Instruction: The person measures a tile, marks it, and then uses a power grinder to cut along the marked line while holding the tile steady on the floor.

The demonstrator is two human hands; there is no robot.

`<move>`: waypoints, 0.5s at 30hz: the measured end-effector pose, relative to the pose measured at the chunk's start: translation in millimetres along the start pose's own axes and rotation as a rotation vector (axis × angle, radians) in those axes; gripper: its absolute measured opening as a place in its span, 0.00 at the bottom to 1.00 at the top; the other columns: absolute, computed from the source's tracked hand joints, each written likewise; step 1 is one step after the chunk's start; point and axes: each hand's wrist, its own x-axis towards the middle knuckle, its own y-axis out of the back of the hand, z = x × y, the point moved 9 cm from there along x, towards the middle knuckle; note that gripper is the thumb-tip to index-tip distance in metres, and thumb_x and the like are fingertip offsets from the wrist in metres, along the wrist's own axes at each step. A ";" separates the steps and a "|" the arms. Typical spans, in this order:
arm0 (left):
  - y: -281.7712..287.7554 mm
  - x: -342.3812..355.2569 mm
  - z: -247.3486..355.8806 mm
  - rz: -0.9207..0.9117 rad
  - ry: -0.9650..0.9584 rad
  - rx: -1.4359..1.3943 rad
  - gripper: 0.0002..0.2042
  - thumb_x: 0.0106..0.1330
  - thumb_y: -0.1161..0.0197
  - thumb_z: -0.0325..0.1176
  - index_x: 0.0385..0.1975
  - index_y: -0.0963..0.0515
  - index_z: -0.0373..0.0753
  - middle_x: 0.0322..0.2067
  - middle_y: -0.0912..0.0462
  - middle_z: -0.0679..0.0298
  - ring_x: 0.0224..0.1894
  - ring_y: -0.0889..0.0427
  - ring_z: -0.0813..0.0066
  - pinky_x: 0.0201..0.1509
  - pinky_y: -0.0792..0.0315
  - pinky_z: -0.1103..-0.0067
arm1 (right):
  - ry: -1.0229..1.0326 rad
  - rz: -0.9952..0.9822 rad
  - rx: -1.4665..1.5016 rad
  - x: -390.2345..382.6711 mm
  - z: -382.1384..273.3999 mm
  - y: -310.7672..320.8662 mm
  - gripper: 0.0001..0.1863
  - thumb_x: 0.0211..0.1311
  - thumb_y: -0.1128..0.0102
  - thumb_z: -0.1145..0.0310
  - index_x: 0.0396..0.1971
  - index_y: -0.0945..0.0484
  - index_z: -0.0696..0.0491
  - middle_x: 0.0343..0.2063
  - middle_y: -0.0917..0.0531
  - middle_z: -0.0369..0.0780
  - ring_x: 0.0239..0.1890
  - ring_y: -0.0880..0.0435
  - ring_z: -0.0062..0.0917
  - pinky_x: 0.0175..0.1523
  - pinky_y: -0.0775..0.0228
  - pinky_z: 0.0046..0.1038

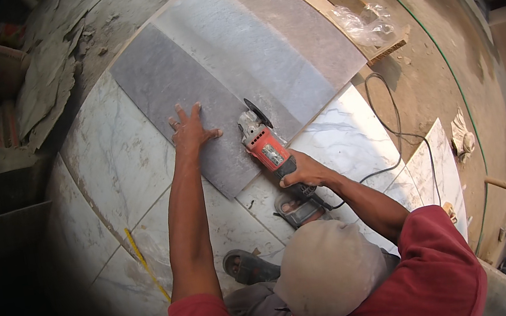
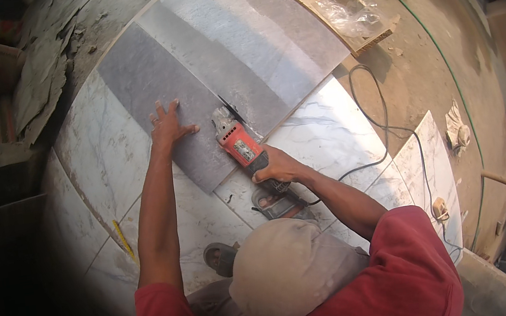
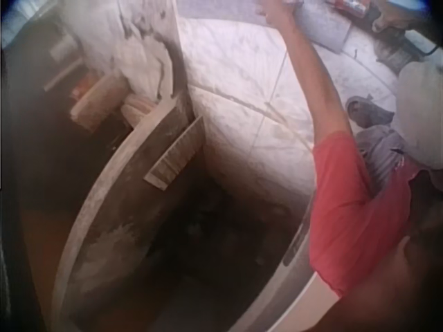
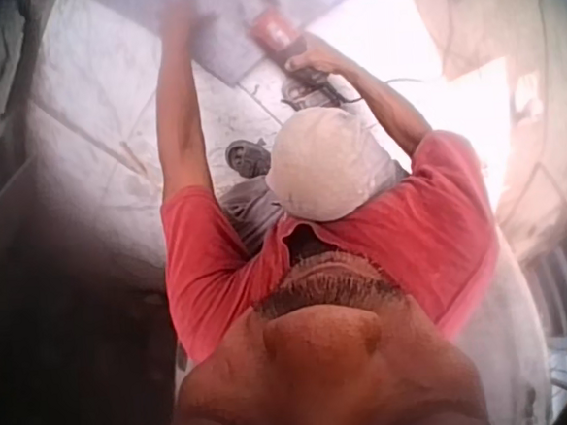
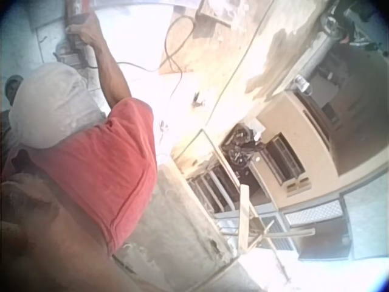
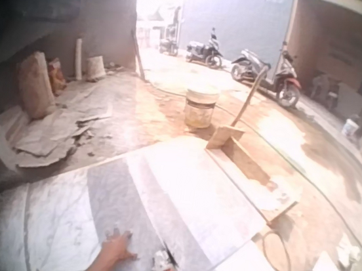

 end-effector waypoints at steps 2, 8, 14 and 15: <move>-0.4 0.7 -0.3 0.003 -0.001 0.005 0.53 0.37 0.19 0.51 0.69 0.41 0.60 0.74 0.58 0.50 0.71 0.52 0.32 0.65 0.36 0.48 | -0.021 -0.003 -0.022 -2.9 1.1 -0.5 0.42 0.37 0.26 0.59 0.55 0.30 0.60 0.44 0.21 0.46 0.49 0.22 0.34 0.58 0.34 0.30; -1.0 0.1 2.5 0.002 -0.001 0.005 0.53 0.38 0.19 0.51 0.69 0.41 0.59 0.74 0.58 0.50 0.72 0.53 0.32 0.66 0.36 0.49 | -0.042 0.004 -0.054 -10.5 5.3 1.4 0.41 0.37 0.26 0.59 0.54 0.30 0.61 0.43 0.21 0.46 0.49 0.23 0.34 0.57 0.34 0.30; -0.9 -2.2 0.6 0.000 0.006 0.000 0.53 0.38 0.19 0.51 0.69 0.41 0.59 0.74 0.58 0.50 0.72 0.53 0.33 0.66 0.36 0.49 | -0.031 0.002 -0.030 -18.4 -1.3 -1.5 0.39 0.37 0.26 0.59 0.52 0.29 0.61 0.43 0.21 0.45 0.48 0.23 0.33 0.57 0.34 0.29; -0.9 -2.9 0.7 -0.002 0.008 0.000 0.53 0.38 0.19 0.51 0.69 0.41 0.59 0.74 0.58 0.51 0.72 0.52 0.33 0.66 0.36 0.49 | -0.032 0.002 -0.033 -19.3 -0.7 -1.6 0.39 0.37 0.26 0.59 0.52 0.29 0.61 0.43 0.21 0.45 0.48 0.23 0.33 0.57 0.34 0.29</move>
